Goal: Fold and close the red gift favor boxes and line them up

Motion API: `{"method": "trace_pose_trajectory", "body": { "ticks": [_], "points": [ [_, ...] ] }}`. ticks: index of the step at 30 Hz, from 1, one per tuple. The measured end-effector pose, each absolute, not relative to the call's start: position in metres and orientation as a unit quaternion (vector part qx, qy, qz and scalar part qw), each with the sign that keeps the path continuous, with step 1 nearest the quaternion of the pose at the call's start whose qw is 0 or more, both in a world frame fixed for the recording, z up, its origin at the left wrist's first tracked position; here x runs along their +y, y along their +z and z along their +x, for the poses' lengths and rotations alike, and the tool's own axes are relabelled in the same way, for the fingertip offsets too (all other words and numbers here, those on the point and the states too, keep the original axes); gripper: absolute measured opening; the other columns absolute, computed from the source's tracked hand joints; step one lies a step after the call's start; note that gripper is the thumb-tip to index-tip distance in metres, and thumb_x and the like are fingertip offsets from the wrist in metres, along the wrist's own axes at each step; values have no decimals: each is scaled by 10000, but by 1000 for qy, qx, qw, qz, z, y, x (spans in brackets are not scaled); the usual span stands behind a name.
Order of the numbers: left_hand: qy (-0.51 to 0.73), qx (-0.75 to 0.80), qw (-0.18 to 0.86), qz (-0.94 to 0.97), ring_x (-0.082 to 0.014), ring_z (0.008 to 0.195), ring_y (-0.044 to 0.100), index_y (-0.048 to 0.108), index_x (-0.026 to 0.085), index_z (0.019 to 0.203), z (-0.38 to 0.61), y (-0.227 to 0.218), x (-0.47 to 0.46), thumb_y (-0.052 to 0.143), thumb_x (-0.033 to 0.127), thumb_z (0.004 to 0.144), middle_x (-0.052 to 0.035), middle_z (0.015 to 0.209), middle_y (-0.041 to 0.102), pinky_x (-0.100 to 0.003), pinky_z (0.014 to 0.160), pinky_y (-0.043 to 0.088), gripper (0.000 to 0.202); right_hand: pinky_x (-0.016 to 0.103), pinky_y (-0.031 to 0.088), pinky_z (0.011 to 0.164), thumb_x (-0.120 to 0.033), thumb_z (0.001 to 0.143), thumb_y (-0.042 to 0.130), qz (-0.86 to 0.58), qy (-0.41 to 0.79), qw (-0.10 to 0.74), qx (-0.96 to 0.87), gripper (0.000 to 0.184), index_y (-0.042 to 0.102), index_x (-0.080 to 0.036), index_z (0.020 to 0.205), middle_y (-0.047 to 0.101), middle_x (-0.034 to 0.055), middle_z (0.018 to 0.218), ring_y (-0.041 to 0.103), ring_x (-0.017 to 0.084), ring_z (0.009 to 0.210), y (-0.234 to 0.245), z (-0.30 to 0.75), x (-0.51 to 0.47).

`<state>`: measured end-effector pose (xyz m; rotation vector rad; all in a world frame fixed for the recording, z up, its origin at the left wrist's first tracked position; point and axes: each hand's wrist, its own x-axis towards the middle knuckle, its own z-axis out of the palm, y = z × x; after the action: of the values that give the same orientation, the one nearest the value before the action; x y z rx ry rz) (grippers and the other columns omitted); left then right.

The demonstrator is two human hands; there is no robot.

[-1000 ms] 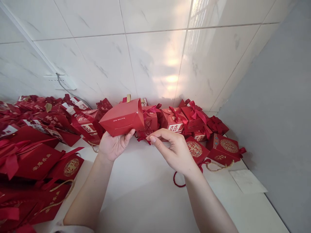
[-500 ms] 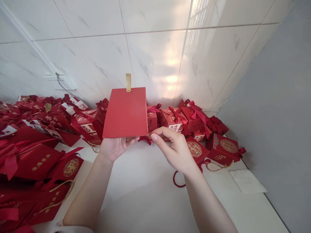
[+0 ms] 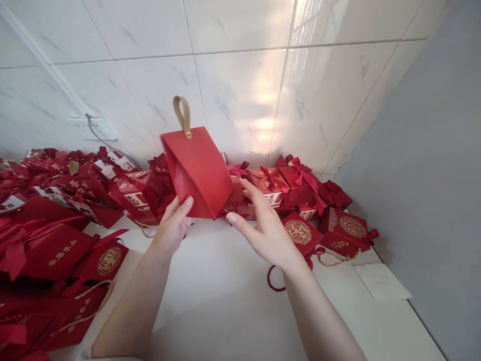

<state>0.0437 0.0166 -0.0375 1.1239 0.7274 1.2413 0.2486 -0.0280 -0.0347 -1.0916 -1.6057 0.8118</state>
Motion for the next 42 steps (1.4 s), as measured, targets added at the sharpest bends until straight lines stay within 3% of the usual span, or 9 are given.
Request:
{"method": "trace_pose_trajectory", "body": {
  "ticks": [3,6,9,15,20,28,34,38,42],
  "points": [
    [497,294,575,579,-291,1363,415,465,284,1413,49,-32,6,620,332,877,-61,1487,450,-394,1088,405,560,441,409,1087,-484,962,516,-421,387,477,-668,661,196,-349,1524,286,24,1564,326,258,1412,-37,240,-29],
    [483,290,529,634,-324,1394,356,505,274,1389,50,-27,-2,619,328,873,-64,1552,340,-403,1086,408,531,429,361,1128,-484,1003,413,-441,373,501,-644,509,330,-335,1483,417,14,1495,353,239,1400,-39,235,-28],
    [493,296,521,630,-327,1278,499,514,281,1383,48,-22,-4,639,343,857,-79,1560,318,-403,1015,476,544,413,389,1105,-512,994,419,-456,366,552,-595,442,500,-301,1374,538,26,1393,444,250,1336,-41,237,-25],
    [452,338,576,592,-304,1278,520,23,387,1532,41,-18,0,744,332,775,-88,1585,262,-410,971,530,1047,376,537,882,-515,968,479,-341,574,580,-467,423,526,-317,1339,648,29,1241,614,252,1126,-39,242,-20],
    [398,348,602,598,-329,1165,609,229,290,1516,37,-25,4,768,413,732,-140,1416,518,-425,905,571,959,345,553,781,-474,962,497,-333,605,558,-459,407,534,-308,1332,656,24,1219,646,246,1047,-39,240,-19],
    [497,448,344,659,-312,1286,504,366,263,1454,15,-11,13,811,363,674,-111,1451,480,-380,976,519,903,387,491,982,-448,945,527,-410,454,659,-437,425,462,-397,1362,438,-16,1474,488,218,1294,-47,250,-10],
    [333,464,527,630,-308,1072,642,453,262,1404,-23,9,6,754,396,732,-102,1246,649,-345,803,573,749,425,496,978,-401,942,530,-408,398,710,-414,378,496,-372,1317,442,18,1460,521,236,1259,-42,268,-10],
    [318,477,528,626,-257,904,681,447,305,1403,-27,12,2,787,373,695,-67,1117,698,-290,671,560,788,427,488,988,-394,956,510,-408,395,708,-420,378,481,-370,1333,461,21,1447,523,231,1257,-39,275,-13],
    [344,464,536,616,-244,924,670,441,339,1402,-28,6,3,808,352,665,-59,1212,652,-283,677,552,824,418,503,958,-442,972,469,-409,417,660,-473,370,507,-334,1324,504,39,1411,551,242,1213,-35,276,-14]
  ]
}}
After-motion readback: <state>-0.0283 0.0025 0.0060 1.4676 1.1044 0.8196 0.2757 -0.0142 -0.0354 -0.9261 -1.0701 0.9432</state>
